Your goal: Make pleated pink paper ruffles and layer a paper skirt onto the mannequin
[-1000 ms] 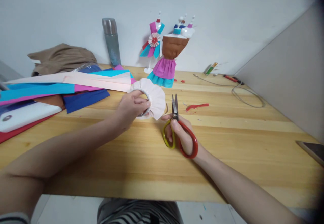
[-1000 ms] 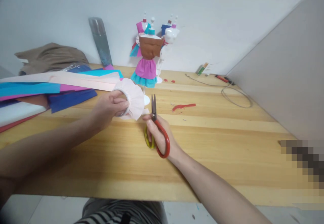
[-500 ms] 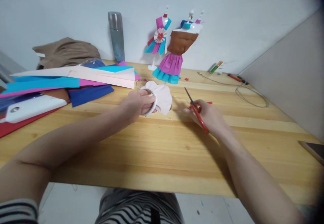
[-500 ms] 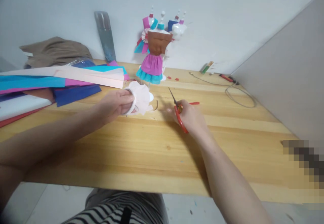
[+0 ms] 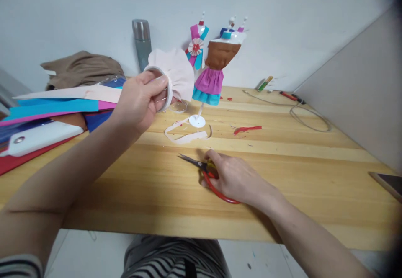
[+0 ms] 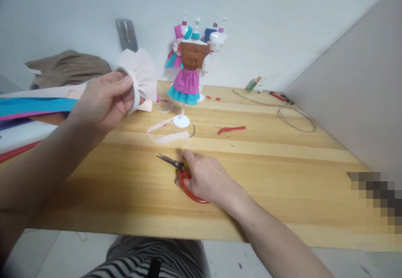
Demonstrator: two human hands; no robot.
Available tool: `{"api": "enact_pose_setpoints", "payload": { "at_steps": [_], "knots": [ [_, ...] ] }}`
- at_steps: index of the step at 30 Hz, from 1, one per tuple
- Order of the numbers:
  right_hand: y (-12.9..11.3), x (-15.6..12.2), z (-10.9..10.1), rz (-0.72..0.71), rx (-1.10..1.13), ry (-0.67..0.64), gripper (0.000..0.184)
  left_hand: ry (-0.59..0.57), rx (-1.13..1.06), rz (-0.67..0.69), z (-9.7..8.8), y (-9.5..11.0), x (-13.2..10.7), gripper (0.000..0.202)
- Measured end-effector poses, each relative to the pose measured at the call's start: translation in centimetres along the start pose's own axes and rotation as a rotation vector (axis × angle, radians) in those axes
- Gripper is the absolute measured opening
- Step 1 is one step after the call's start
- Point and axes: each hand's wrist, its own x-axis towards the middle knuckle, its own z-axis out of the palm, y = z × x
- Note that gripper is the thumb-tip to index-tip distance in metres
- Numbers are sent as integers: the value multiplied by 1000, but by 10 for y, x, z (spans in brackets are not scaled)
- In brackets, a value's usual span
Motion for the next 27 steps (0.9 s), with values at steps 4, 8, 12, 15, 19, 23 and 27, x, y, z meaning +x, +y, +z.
{"api": "enact_pose_setpoints", "payload": {
  "at_steps": [4, 8, 12, 15, 19, 23, 27],
  "knots": [
    [-13, -1, -1, -171, 189, -33, 64, -7, -53, 18, -2, 5, -1, 12],
    [-27, 6, 12, -389, 120, 134, 47, -21, -70, 16, -5, 8, 0, 11],
    [-34, 22, 26, -652, -117, 263, 23, -15, -40, 11, -7, 11, 0, 7],
    [-29, 48, 25, -740, -160, 398, 26, -29, -52, 10, -6, 12, -3, 10],
    [-17, 102, 20, -662, -228, 353, 51, -57, -70, -1, -5, 10, -5, 6],
    [1, 133, 26, -585, -218, 185, 56, -80, -95, -38, -5, 6, -3, 10],
    [34, 111, 29, -643, -94, 201, 48, -77, -85, -46, -7, 4, -1, 8]
  ]
}}
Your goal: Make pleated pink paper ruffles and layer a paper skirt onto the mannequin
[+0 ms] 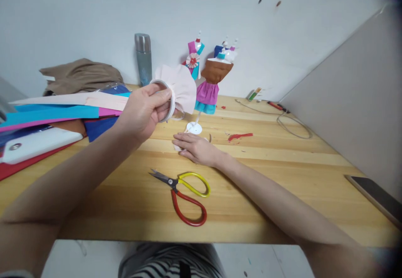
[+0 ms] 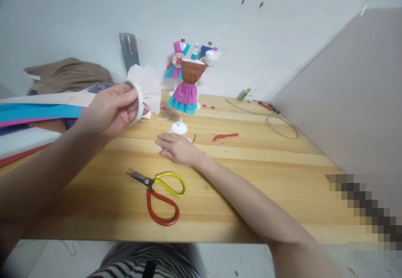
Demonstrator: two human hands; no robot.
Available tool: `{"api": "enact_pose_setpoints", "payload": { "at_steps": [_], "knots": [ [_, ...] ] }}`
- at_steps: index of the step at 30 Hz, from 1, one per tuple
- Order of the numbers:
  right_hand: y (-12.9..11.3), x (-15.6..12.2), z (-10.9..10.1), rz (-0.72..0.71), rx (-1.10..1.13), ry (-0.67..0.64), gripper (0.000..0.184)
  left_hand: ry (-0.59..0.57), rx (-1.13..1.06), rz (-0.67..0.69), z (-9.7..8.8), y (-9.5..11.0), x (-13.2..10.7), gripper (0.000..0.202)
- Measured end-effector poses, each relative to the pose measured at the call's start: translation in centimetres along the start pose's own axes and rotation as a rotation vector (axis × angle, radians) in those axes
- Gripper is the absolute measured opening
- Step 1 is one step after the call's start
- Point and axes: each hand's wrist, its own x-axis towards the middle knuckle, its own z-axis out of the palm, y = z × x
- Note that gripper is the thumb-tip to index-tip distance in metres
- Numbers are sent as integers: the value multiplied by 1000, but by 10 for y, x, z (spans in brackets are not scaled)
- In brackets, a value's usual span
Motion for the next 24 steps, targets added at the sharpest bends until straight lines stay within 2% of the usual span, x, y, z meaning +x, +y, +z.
{"api": "enact_pose_setpoints", "payload": {
  "at_steps": [2, 6, 9, 12, 14, 17, 18, 21, 24],
  "knots": [
    [4, -32, -6, 34, 33, 44, 45, -2, 13, -1, -1, -1, 1, 7],
    [14, -92, -21, 206, 30, 120, 40, 5, 30, -19, -2, -3, 4, 13],
    [23, -122, -32, 305, -31, 156, 41, 15, 21, -30, -2, -5, 5, 15],
    [39, -142, -41, 423, -5, 236, 53, 39, -3, -35, -4, -4, 7, 15],
    [54, -154, -44, 605, 28, 339, 58, 44, -15, -23, -6, -3, 8, 16],
    [81, -168, -45, 954, 38, 484, 69, 37, -26, 1, -9, -1, 9, 18],
    [90, -171, -45, 1013, 42, 504, 73, 36, -27, 3, -10, -1, 9, 18],
    [108, -169, -43, 1064, 96, 497, 81, 31, -30, -11, -9, 0, 8, 19],
    [111, -148, -36, 997, 190, 440, 85, 27, -31, -26, -6, -1, 7, 20]
  ]
}}
